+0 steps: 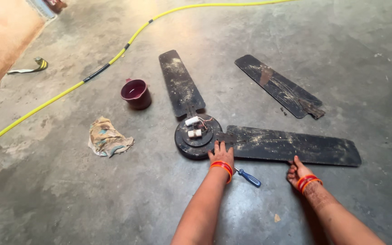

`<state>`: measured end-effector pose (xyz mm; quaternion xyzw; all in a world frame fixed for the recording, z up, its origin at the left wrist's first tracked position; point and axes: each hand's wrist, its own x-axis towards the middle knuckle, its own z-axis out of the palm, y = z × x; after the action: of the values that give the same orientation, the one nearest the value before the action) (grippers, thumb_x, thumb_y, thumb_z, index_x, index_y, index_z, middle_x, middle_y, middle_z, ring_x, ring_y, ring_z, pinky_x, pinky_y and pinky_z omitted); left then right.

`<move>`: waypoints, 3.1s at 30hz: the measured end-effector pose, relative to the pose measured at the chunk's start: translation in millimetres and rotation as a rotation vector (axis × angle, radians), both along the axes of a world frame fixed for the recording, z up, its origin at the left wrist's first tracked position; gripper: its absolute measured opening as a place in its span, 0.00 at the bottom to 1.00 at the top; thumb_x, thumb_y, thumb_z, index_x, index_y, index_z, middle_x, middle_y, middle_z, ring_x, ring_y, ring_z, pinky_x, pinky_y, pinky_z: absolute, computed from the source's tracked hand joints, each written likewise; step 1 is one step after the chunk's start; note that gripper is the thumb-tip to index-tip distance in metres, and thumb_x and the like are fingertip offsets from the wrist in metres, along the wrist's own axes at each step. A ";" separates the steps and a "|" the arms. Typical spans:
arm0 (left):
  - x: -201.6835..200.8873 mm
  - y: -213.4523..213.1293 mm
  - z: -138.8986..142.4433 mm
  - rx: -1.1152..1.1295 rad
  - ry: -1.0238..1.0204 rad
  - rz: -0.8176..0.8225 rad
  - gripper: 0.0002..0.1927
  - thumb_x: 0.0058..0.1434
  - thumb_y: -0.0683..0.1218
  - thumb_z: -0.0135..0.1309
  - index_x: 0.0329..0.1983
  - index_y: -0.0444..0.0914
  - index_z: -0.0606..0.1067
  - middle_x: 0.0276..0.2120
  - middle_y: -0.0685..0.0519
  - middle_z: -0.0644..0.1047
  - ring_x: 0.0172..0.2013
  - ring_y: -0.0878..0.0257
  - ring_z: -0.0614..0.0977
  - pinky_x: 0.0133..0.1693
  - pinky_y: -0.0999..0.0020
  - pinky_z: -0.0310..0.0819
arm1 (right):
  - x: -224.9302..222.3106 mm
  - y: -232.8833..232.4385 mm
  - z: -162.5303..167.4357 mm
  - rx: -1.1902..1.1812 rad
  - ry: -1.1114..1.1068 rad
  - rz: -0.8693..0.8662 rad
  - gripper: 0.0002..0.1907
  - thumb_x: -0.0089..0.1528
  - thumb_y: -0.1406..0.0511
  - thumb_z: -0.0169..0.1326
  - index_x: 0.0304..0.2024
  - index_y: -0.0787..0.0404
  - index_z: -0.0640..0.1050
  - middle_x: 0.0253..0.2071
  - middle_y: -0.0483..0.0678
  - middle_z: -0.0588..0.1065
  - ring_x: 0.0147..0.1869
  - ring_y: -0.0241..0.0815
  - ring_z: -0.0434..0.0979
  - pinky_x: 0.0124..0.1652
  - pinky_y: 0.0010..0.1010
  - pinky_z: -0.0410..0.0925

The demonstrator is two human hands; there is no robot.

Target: The person sits on the floor servicing a disassembled ceiling fan. They use a screwdriver to unscrew a blade from the motor hub, detach and reposition the blades, and work on the motor housing with their hands, with a cloth and a cup of liquid nearby.

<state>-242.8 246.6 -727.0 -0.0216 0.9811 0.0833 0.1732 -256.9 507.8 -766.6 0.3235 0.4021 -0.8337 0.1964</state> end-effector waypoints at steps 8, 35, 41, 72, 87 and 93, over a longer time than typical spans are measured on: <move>-17.6 4.2 -11.6 -0.062 -0.055 -0.037 0.52 0.50 0.60 0.69 0.75 0.45 0.57 0.75 0.44 0.50 0.76 0.45 0.45 0.69 0.38 0.46 | -18.1 17.3 -7.7 0.097 0.189 -0.083 0.14 0.69 0.60 0.53 0.33 0.52 0.63 0.23 0.39 0.61 0.25 0.32 0.60 0.24 0.26 0.55; -58.5 200.6 -68.9 1.161 -0.101 0.464 0.12 0.70 0.48 0.50 0.47 0.38 0.80 0.36 0.50 0.81 0.36 0.64 0.79 0.40 0.66 0.73 | -49.1 128.9 -30.2 0.454 0.141 -0.154 0.14 0.66 0.51 0.60 0.41 0.50 0.73 0.32 0.41 0.74 0.27 0.40 0.66 0.29 0.33 0.62; -77.6 217.4 -87.3 0.894 -0.087 0.233 0.18 0.66 0.51 0.57 0.56 0.40 0.76 0.43 0.45 0.80 0.44 0.54 0.81 0.47 0.61 0.74 | -60.8 169.5 -38.9 1.186 0.048 0.253 0.30 0.67 0.46 0.59 0.38 0.70 0.78 0.34 0.53 0.76 0.35 0.43 0.72 0.40 0.38 0.68; -128.5 160.0 -104.7 0.177 -0.020 -0.009 0.57 0.49 0.42 0.70 0.77 0.46 0.50 0.72 0.43 0.55 0.71 0.43 0.58 0.62 0.29 0.57 | -208.6 7.9 -86.0 1.731 1.046 0.288 0.19 0.66 0.72 0.53 0.60 0.64 0.77 0.61 0.58 0.72 0.64 0.62 0.68 0.63 0.45 0.65; -122.5 148.4 -90.5 0.278 -0.040 0.010 0.71 0.36 0.48 0.79 0.77 0.42 0.44 0.75 0.47 0.53 0.74 0.47 0.55 0.66 0.36 0.55 | -166.7 -7.7 -70.4 1.643 1.182 0.723 0.28 0.66 0.64 0.50 0.66 0.70 0.67 0.72 0.63 0.62 0.76 0.63 0.56 0.70 0.45 0.55; -106.3 130.2 -113.8 0.359 0.041 -0.066 0.59 0.42 0.49 0.75 0.73 0.38 0.52 0.73 0.44 0.55 0.73 0.49 0.54 0.69 0.47 0.52 | -129.6 -16.2 -56.7 1.834 1.225 0.634 0.23 0.63 0.66 0.52 0.62 0.61 0.71 0.70 0.61 0.64 0.73 0.63 0.60 0.69 0.49 0.57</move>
<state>-349.0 376.8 -840.9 0.0437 0.9540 0.2516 0.1571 -386.5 491.6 -823.4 -0.2312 0.9497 -0.1573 -0.1408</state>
